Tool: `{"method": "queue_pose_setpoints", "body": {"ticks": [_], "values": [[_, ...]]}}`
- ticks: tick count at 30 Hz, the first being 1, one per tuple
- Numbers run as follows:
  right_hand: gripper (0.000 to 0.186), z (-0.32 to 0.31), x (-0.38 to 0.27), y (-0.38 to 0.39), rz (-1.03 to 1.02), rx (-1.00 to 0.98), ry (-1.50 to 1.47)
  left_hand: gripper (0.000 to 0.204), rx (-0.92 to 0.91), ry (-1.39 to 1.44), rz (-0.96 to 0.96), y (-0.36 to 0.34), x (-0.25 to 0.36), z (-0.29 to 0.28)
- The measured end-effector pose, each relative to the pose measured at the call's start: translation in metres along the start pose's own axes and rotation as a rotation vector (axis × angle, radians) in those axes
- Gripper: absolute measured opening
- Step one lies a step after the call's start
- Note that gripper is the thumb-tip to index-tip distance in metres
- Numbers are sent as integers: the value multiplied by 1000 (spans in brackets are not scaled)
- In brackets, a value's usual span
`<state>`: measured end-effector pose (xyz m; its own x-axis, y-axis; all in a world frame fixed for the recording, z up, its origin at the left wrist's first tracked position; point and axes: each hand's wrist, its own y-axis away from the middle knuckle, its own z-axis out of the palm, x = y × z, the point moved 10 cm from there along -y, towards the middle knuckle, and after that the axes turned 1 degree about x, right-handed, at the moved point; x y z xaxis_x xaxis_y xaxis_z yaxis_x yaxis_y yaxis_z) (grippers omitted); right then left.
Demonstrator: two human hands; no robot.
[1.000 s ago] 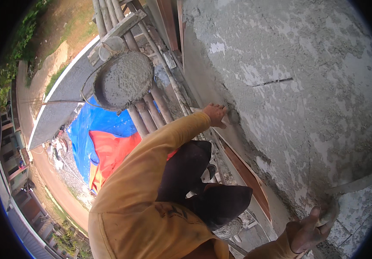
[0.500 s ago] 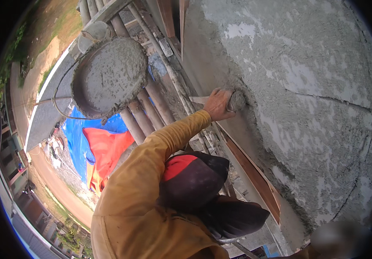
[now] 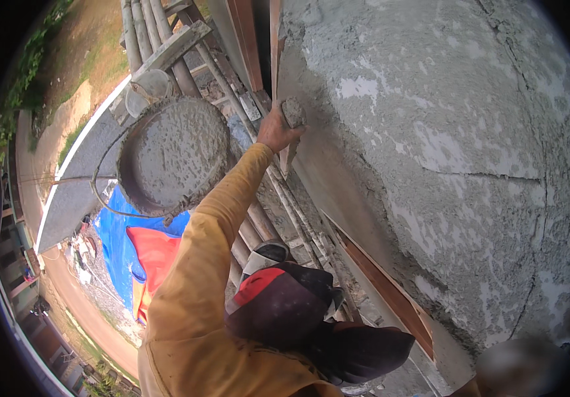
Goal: The person scoops wet cement from a head pan using a trowel and applies it to a concrete wall. They smooth the surface with the trowel and use a wooden straightedge to level the plaster around a window frame.
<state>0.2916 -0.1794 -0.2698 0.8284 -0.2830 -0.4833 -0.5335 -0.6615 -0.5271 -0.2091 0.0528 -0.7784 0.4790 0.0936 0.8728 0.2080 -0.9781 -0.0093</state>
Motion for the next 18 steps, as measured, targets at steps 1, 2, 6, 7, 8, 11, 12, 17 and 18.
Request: {"method": "queue_pose_setpoints", "body": {"ticks": [1,2,6,7,8,11,12,17,18], "values": [[74,0,2,-2,0,-4,2,75,12,-34,24,-3,0,-7],[74,0,3,-4,-5,-6,7,77,22,-67,49,-10,2,-14],[72,-3,4,-12,-23,-13,39,81,-77,-136,136,-22,19,-21],[72,-3,5,-13,-21,-2,39,80,-101,-148,197,-26,28,-19],[72,-6,5,-13,-19,-3,46,79,-123,-160,258,-26,37,-17],[71,-11,8,-14,-12,5,60,87,-193,-296,230,-30,49,-2],[71,-12,8,-14,-13,3,62,87,-227,-314,240,-30,51,5],[70,-14,12,-15,-7,12,68,86,-342,-384,244,-28,60,46],[69,-16,12,-15,-6,15,68,85,-276,-334,248,-31,58,51]]}}
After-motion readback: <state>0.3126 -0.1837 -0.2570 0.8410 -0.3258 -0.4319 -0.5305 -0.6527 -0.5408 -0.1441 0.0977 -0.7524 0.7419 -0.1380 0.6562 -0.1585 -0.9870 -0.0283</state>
